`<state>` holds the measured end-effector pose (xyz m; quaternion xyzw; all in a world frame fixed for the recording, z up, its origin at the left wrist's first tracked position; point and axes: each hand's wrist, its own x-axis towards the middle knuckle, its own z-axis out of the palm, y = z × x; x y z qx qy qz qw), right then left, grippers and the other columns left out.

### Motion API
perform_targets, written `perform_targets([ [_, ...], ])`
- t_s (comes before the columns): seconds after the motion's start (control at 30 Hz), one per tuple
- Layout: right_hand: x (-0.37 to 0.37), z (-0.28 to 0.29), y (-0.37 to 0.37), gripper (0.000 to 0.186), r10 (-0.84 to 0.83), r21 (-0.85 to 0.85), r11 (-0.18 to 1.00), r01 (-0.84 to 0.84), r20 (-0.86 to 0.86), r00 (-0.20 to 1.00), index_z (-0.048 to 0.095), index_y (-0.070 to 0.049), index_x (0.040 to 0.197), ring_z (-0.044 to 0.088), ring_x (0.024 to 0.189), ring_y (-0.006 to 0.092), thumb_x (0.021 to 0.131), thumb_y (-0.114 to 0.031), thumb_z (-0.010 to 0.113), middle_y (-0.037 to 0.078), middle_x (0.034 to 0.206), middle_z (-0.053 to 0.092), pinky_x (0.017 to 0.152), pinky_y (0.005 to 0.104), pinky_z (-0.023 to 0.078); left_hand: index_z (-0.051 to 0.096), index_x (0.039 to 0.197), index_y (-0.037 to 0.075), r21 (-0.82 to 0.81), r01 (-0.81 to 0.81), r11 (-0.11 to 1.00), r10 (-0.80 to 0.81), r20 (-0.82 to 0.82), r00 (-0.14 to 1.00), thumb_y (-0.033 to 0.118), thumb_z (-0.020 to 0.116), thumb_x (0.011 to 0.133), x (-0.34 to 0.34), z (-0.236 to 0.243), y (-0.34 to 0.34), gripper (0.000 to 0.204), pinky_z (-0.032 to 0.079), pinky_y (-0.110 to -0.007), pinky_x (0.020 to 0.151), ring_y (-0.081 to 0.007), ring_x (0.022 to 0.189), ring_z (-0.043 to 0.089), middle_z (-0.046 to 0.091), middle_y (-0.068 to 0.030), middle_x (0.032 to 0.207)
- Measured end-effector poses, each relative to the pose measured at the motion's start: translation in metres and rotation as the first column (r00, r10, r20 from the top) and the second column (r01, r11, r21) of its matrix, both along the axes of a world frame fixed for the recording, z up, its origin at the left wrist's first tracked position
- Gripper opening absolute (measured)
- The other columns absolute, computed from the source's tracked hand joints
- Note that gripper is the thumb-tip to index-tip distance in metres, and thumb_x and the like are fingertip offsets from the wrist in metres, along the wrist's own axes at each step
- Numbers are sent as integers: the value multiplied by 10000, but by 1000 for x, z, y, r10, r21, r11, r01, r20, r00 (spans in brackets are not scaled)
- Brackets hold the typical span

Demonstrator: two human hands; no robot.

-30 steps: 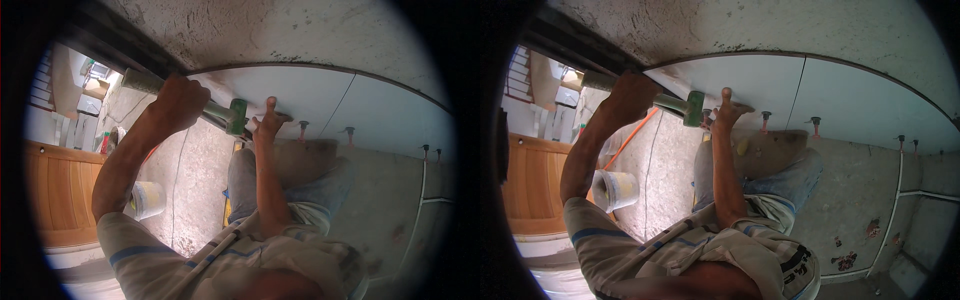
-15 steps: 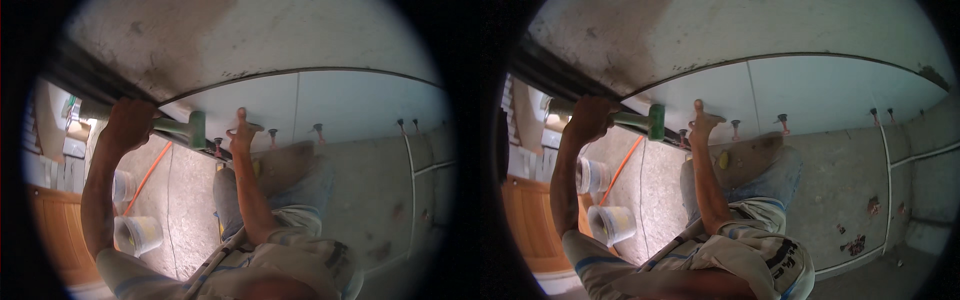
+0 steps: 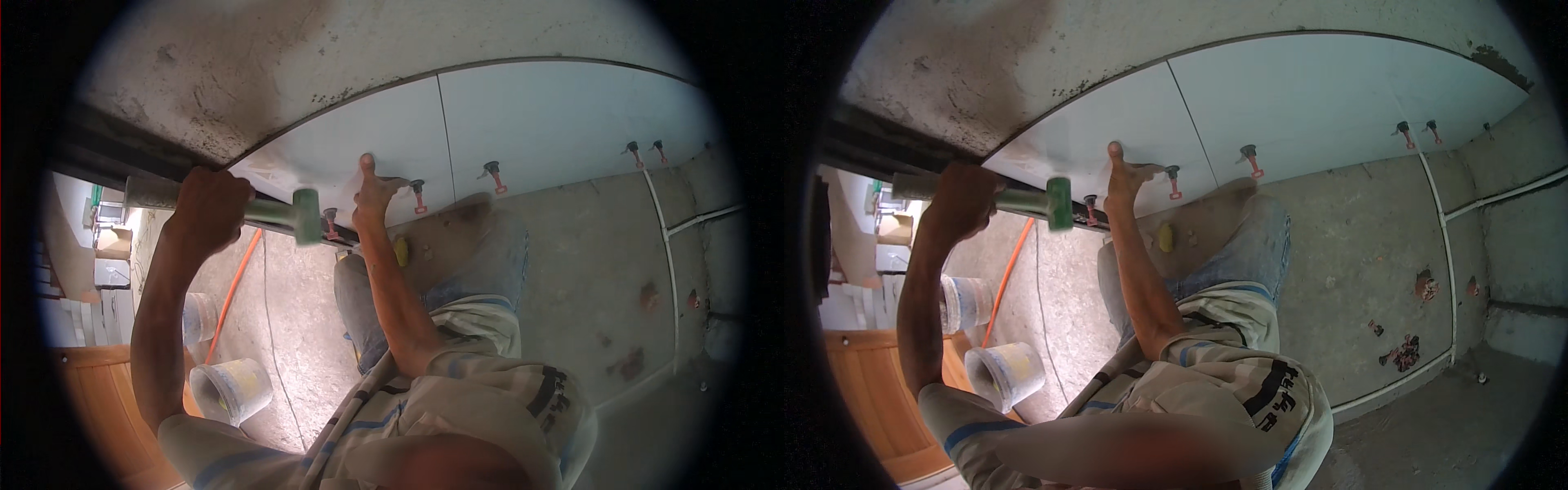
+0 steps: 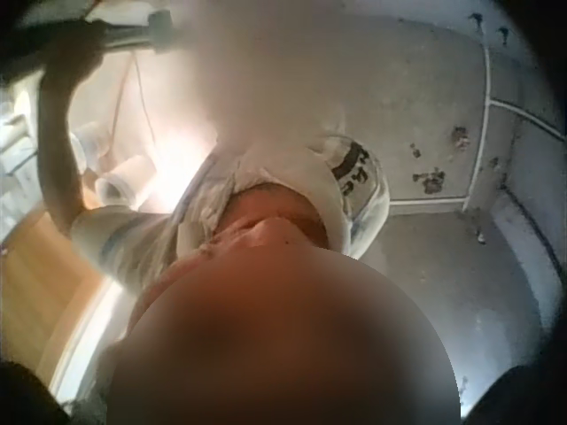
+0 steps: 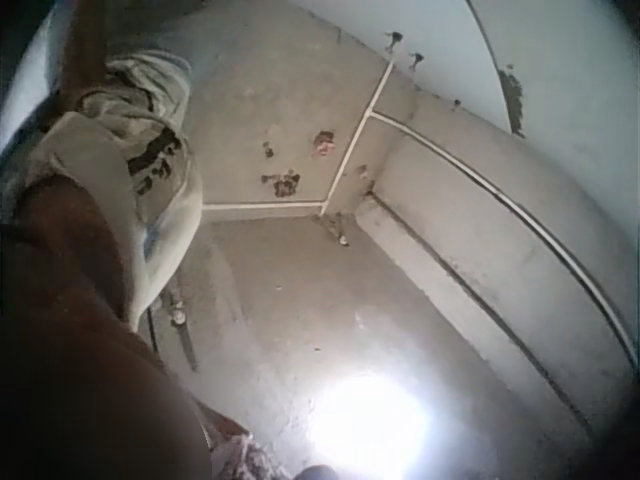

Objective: Installing ceramic wall tiles using a rubber mallet and spacers.

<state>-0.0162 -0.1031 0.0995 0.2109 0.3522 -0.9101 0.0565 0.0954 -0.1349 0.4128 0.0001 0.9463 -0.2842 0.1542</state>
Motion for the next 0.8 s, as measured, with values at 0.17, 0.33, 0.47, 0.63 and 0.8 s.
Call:
perform_targets([
  [0.17, -1, 1, 4, 1273, 30, 13, 999, -31, 85, 996, -75, 8, 1455, 456, 760, 103, 681, -370, 863, 60, 1129, 466, 410, 226, 297, 713, 854, 105, 47, -27, 999, 18, 178, 984, 66, 715, 669, -8, 10, 11, 188, 507, -407, 742, -277, 808, 668, 679, -91, 787],
  [0.33, -1, 0, 5, 1279, 42, 1, 999, -43, 91, 995, -56, 18, 1441, 444, 730, 99, 666, -406, 869, 54, 1079, 456, 416, 228, 304, 729, 875, 89, 107, 55, 993, -48, -62, 997, 55, 725, 651, -18, 10, 16, 226, 524, -405, 748, -270, 839, 677, 698, -113, 827],
  [0.47, -4, 1, 4, 1230, -13, 6, 1000, 13, 20, 1000, -1, 13, 1420, 436, 692, 98, 663, -414, 869, 45, 1051, 459, 417, 228, 305, 725, 882, 81, 131, 20, 991, -26, 41, 999, 69, 736, 654, -19, 8, 16, 228, 523, -404, 761, -279, 838, 674, 693, -107, 810],
  [0.63, -1, 2, 12, 1173, 87, -78, 993, -86, 6, 996, 52, -12, 1397, 425, 754, 106, 666, -434, 867, 45, 1096, 442, 415, 246, 296, 730, 911, 109, 78, -29, 997, 32, -44, 999, 107, 777, 649, -22, 5, 2, 266, 532, -413, 731, -309, 778, 674, 684, -122, 779],
  [0.8, -4, 54, 23, 1193, 76, 137, 987, -83, 56, 996, -70, 0, 1461, 301, 1267, 269, 771, -559, 727, 202, 1451, 225, 819, 456, 425, 732, 933, 106, 75, -76, 994, 81, -71, 994, 103, 755, 669, -1, 19, -16, 264, 530, -409, 736, -297, 806, 675, 691, -118, 807],
])
